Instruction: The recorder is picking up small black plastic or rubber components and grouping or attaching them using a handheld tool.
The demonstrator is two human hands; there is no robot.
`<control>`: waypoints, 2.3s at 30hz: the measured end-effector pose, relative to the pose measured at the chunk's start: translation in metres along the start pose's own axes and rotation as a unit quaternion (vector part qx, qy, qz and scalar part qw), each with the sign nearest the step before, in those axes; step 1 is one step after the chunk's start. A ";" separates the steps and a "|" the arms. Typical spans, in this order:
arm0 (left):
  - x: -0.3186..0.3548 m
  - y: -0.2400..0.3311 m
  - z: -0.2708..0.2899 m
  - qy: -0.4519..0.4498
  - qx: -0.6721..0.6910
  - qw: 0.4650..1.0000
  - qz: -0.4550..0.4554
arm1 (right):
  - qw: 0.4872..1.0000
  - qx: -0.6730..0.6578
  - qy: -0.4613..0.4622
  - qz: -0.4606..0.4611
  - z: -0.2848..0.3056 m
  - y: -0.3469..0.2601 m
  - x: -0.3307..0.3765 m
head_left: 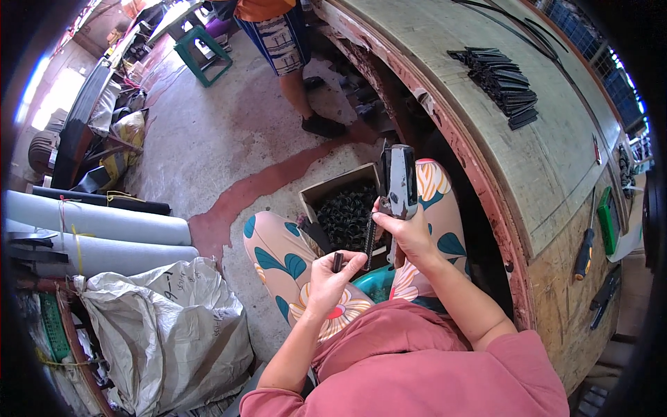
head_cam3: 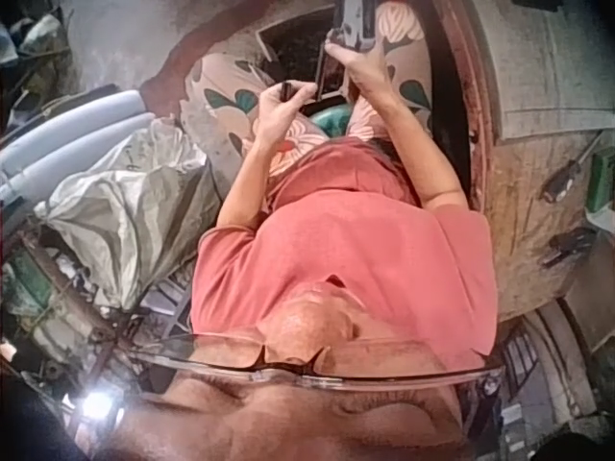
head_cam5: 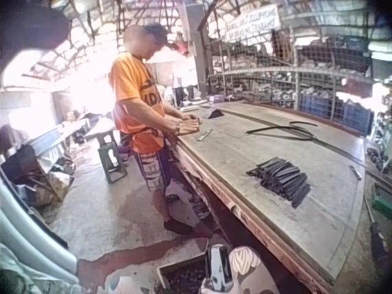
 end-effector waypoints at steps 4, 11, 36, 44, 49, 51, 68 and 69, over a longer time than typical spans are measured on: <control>0.003 0.008 -0.005 -0.042 -0.050 0.998 -0.002 | 1.000 -0.007 0.002 -0.002 0.002 -0.006 -0.001; 0.002 0.026 -0.012 -0.069 -0.224 0.970 -0.056 | 1.000 -0.001 -0.004 -0.019 0.001 -0.007 -0.001; -0.031 0.037 0.010 -0.017 0.080 0.991 0.107 | 0.941 0.173 -0.174 0.233 -0.020 -0.042 0.045; -0.032 0.035 0.005 -0.025 0.067 0.992 0.105 | 0.920 0.205 -0.146 0.300 -0.019 -0.049 0.048; -0.029 0.033 0.000 -0.024 0.087 0.987 0.132 | 0.935 0.207 -0.131 0.256 -0.020 -0.044 0.045; -0.028 0.030 -0.003 -0.013 0.092 0.986 0.137 | 0.944 0.200 -0.121 0.232 -0.021 -0.042 0.043; -0.025 0.040 -0.010 0.047 0.047 0.997 -0.033 | 0.985 0.118 0.011 0.127 -0.011 -0.023 0.032; -0.025 0.043 -0.010 0.047 0.037 0.996 -0.059 | 0.983 0.117 0.014 0.138 -0.011 -0.024 0.032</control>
Point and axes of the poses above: each hand's wrist, its own x-axis away from the middle knuckle, its own z-axis out of the back of the hand, y = z × x, the point moved 8 cm from there along -x, towards the middle knuckle, and after that the axes turned 7 degrees about -y, right-handed, at the moved point
